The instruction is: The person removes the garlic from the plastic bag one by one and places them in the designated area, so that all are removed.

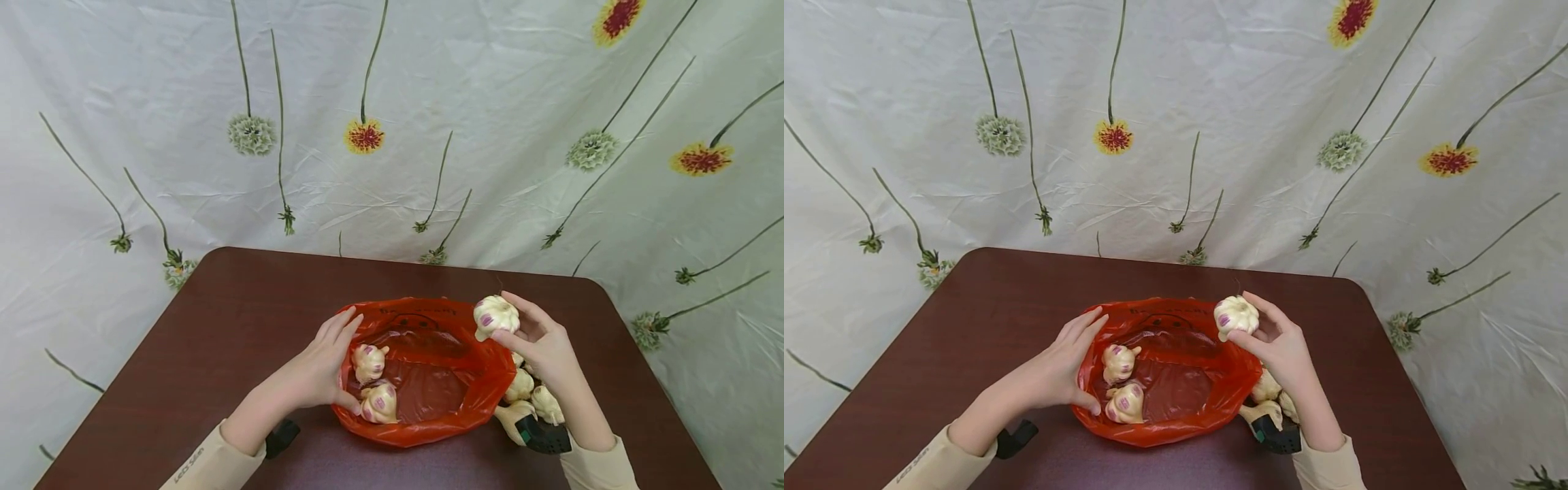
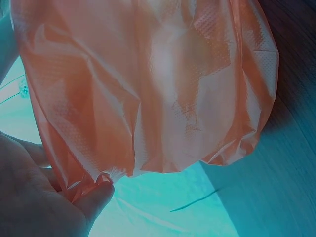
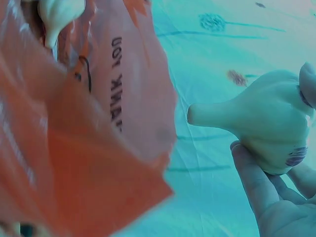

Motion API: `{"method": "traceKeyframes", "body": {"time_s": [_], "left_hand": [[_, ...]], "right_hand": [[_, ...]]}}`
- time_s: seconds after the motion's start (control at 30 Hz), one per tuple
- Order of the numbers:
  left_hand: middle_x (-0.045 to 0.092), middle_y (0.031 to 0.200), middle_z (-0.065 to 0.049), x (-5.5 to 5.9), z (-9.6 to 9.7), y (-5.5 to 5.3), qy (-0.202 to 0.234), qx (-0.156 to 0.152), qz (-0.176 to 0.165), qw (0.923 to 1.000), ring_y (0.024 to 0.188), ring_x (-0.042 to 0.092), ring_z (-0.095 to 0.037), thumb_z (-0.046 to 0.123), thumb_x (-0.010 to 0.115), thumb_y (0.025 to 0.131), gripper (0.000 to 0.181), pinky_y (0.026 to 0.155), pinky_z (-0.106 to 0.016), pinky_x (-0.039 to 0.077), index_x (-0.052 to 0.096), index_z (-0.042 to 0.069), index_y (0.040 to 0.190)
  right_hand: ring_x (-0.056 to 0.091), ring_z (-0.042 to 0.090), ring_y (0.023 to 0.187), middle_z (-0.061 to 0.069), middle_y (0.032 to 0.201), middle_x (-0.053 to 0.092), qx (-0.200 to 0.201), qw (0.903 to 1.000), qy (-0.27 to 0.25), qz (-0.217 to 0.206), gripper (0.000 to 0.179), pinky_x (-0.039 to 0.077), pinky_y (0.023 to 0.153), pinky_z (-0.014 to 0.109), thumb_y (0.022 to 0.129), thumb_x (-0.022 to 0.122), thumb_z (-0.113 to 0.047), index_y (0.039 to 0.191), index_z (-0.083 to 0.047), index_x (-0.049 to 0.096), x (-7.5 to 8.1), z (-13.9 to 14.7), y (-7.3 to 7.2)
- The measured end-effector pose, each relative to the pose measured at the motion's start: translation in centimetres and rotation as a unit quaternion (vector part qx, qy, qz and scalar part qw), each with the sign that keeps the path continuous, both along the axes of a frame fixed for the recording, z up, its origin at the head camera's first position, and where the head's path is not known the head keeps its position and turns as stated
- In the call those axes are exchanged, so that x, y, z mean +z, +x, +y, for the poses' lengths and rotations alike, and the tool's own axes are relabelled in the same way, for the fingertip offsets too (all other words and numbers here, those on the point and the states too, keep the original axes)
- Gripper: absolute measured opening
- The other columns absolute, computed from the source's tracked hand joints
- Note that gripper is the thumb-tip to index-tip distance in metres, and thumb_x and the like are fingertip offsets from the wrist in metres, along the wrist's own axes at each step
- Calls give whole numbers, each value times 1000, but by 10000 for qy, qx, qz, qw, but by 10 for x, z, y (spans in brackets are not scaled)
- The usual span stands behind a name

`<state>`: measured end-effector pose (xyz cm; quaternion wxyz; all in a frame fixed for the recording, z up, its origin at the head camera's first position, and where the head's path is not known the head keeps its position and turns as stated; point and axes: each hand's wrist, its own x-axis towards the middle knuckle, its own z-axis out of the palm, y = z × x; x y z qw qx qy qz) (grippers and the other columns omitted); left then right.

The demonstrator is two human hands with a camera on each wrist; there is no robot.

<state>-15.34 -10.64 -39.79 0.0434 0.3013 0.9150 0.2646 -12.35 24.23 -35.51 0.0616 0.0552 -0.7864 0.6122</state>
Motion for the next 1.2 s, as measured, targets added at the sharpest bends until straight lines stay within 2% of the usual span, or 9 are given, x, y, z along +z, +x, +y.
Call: {"method": "traceKeyframes", "body": {"time_s": [0.13, 0.33, 0.57, 0.67, 0.77, 0.93, 1.03, 1.2], "left_hand": [[15, 160, -25, -1, 0, 0, 2, -6, 16, 10000, 146, 15, -44, 37, 97, 55, 131, 112, -60, 34, 21, -6, 152], [14, 160, -26, -1, -1, -1, 20, -22, 35, 10000, 147, 15, -44, 36, 97, 55, 130, 112, -59, 34, 21, -6, 152], [15, 160, -26, 0, -1, -1, 5, -16, 59, 10000, 146, 15, -45, 36, 97, 55, 130, 112, -59, 33, 21, -7, 152], [14, 160, -25, 0, 0, -1, 1, -7, -23, 10000, 147, 14, -44, 36, 97, 55, 130, 112, -59, 33, 21, -6, 153], [14, 161, -25, 1, 0, -1, -10, -8, -78, 10000, 147, 14, -43, 37, 96, 56, 130, 112, -59, 34, 20, -5, 153], [14, 161, -25, 1, 0, -1, 11, -5, -38, 10000, 147, 14, -44, 36, 97, 56, 130, 112, -59, 34, 21, -6, 152], [14, 160, -25, 1, 0, -1, 28, -16, -4, 10000, 147, 15, -44, 35, 97, 56, 130, 112, -59, 34, 21, -6, 152], [15, 160, -25, 1, 0, -1, 41, -35, -15, 10000, 146, 15, -44, 37, 96, 56, 129, 112, -60, 34, 21, -6, 152]], "right_hand": [[64, -2, 102, -21, 120, 62, -216, 9998, -47, 28, 57, 54, 81, 15, 90, 69, -3, 143, -4, 49, -1, 17, 11], [63, -6, 105, -23, 122, 62, -364, 9990, -238, -36, 54, 53, 80, 14, 91, 67, 0, 142, -7, 51, -5, 40, 26], [61, -10, 106, -25, 121, 62, -553, 9976, -264, -327, 54, 52, 81, 11, 91, 66, 1, 141, -14, 54, -17, 65, 44], [60, -12, 105, -30, 120, 60, -704, 9953, -117, -648, 54, 51, 80, 11, 92, 67, -2, 141, -17, 54, -24, 76, 52], [59, -14, 103, -35, 119, 56, -793, 9899, 276, -1139, 55, 51, 79, 11, 93, 68, -10, 144, -20, 51, -31, 86, 60], [58, -13, 102, -37, 115, 54, -782, 9787, 788, -1725, 59, 51, 79, 16, 94, 67, -17, 147, -11, 43, -45, 100, 72], [58, -13, 100, -32, 113, 56, -789, 9712, 1011, -2010, 61, 51, 79, 17, 94, 67, -19, 147, -4, 40, -53, 105, 78], [59, -8, 98, 3, 129, 62, -726, 9508, 1445, -2643, 69, 53, 80, 22, 92, 70, -27, 148, -1, 37, -64, 107, 86]]}}
